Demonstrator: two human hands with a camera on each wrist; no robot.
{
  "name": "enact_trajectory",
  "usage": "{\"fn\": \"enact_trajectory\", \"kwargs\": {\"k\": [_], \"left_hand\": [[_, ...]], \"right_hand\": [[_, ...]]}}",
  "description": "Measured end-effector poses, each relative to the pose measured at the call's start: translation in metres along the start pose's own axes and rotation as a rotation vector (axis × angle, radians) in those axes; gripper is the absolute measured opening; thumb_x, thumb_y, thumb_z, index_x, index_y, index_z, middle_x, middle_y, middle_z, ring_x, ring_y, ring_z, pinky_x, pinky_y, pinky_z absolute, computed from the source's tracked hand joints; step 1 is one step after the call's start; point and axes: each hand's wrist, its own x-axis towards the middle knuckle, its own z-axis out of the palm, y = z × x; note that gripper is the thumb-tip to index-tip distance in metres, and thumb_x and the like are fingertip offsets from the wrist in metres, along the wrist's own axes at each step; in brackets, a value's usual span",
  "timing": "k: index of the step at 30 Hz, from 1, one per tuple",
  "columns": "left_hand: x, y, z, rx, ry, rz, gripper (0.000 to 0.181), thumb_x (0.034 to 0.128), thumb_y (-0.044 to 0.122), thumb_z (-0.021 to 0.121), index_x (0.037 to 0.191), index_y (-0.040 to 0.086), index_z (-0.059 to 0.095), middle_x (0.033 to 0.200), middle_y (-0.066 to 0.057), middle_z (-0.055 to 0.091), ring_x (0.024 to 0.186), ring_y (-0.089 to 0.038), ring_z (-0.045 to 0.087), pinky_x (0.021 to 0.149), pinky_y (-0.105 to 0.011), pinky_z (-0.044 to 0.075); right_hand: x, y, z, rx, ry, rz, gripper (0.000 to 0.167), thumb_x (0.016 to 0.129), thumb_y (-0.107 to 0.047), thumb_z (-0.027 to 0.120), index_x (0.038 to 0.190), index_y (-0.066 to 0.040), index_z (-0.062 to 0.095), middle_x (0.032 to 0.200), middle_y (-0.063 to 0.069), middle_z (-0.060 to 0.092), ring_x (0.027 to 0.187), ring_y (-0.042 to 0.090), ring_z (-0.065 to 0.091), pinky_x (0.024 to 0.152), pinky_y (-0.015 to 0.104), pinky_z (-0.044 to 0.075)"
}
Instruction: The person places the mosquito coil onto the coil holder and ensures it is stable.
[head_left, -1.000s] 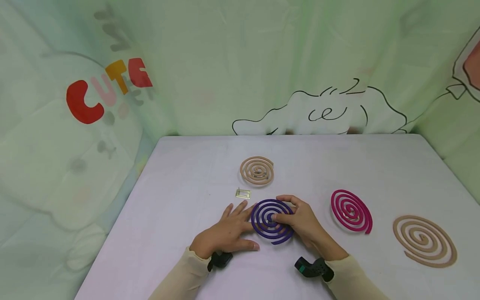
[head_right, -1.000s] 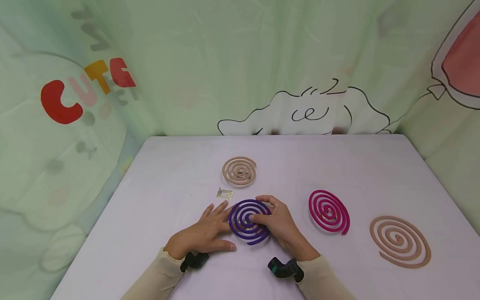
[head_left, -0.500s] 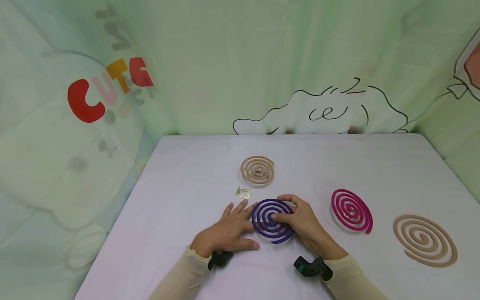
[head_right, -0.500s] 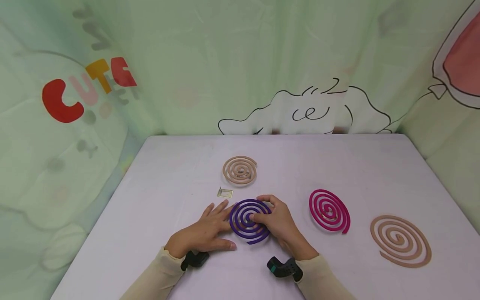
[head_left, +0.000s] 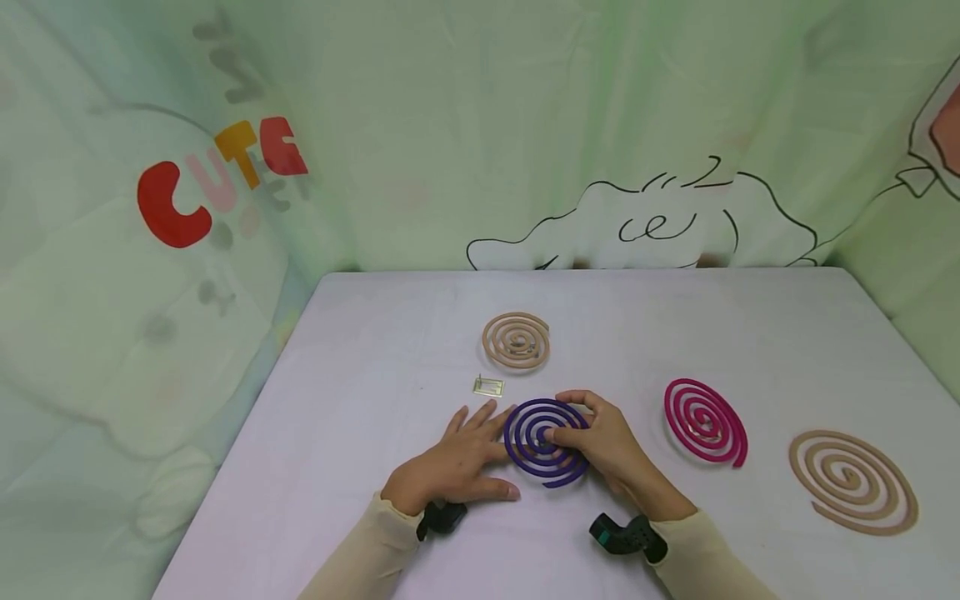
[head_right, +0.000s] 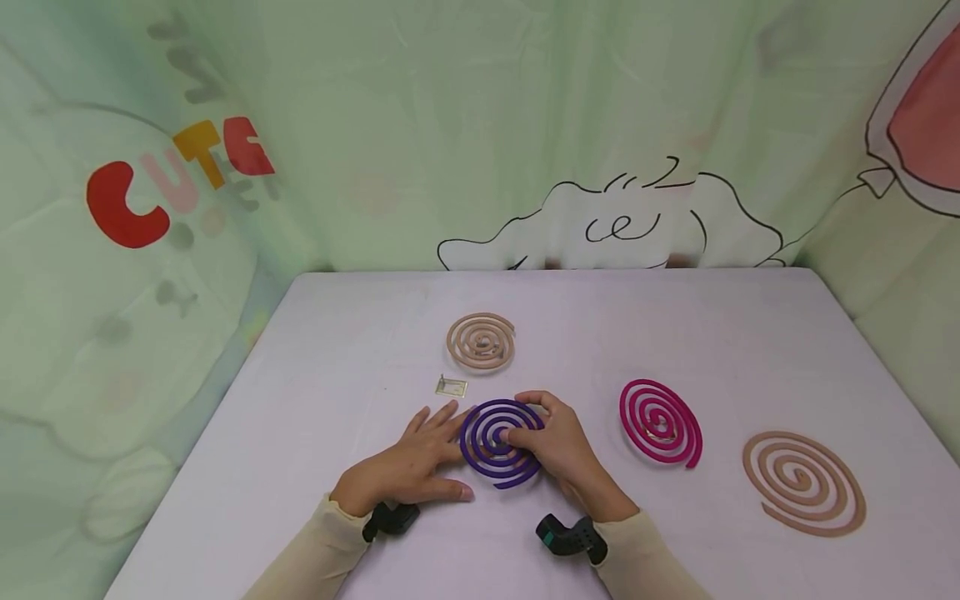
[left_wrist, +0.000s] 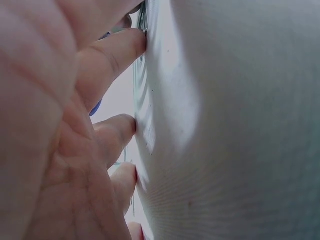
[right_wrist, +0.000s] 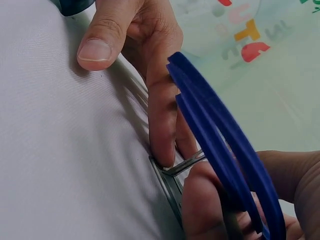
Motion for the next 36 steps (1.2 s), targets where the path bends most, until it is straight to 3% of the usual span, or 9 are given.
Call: {"fn": "enact_trajectory", "kwargs": {"k": [9,16,22,30,36], "left_hand": [[0.0007,-0.0017,0.0008,0.008,0.005,0.000,0.068,0.0933,0.057,0.071,0.153,0.029,0.055,0.174,-0.003,0.020,0.162,-0.032,0.006,0.126,-0.064,0.007],[0.0000,-0.0004,-0.0002,0.001,0.003,-0.013,0.077,0.0926,0.057,0.072,0.159,0.028,0.046,0.174,-0.003,0.019,0.162,-0.031,0.006,0.126,-0.063,0.006],[0.0010,-0.0036,0.0009,0.004,0.012,-0.018,0.077,0.0923,0.056,0.073,0.159,0.026,0.047,0.174,-0.003,0.020,0.162,-0.030,0.007,0.127,-0.062,0.008],[0.0018,-0.0059,-0.0006,-0.050,0.043,-0.012,0.070,0.0929,0.055,0.072,0.153,0.023,0.055,0.172,-0.004,0.026,0.161,-0.029,0.012,0.126,-0.063,0.010],[0.0027,-0.0080,-0.0007,-0.088,0.075,-0.014,0.076,0.0924,0.056,0.072,0.157,0.023,0.050,0.171,-0.002,0.030,0.161,-0.027,0.015,0.127,-0.061,0.010]], "right_hand": [[0.0013,0.0024,-0.0015,0.024,-0.019,-0.010,0.063,0.088,-0.003,0.081,0.142,0.002,0.049,0.114,0.024,0.073,0.086,0.022,0.073,0.072,0.030,0.062],[0.0006,0.0034,-0.0022,0.022,-0.023,-0.016,0.064,0.088,-0.004,0.081,0.143,0.001,0.049,0.118,0.024,0.072,0.093,0.022,0.072,0.076,0.029,0.062],[0.0007,0.0027,-0.0020,0.016,-0.018,-0.017,0.063,0.088,-0.004,0.081,0.142,0.001,0.050,0.119,0.024,0.071,0.095,0.022,0.072,0.077,0.028,0.061],[0.0002,0.0009,-0.0019,0.007,-0.015,-0.018,0.063,0.088,-0.005,0.081,0.143,0.001,0.050,0.118,0.024,0.072,0.094,0.021,0.072,0.076,0.028,0.061],[-0.0004,0.0003,-0.0018,0.016,-0.018,-0.022,0.064,0.089,-0.005,0.081,0.143,0.002,0.049,0.118,0.024,0.072,0.092,0.020,0.072,0.075,0.027,0.061]]}}
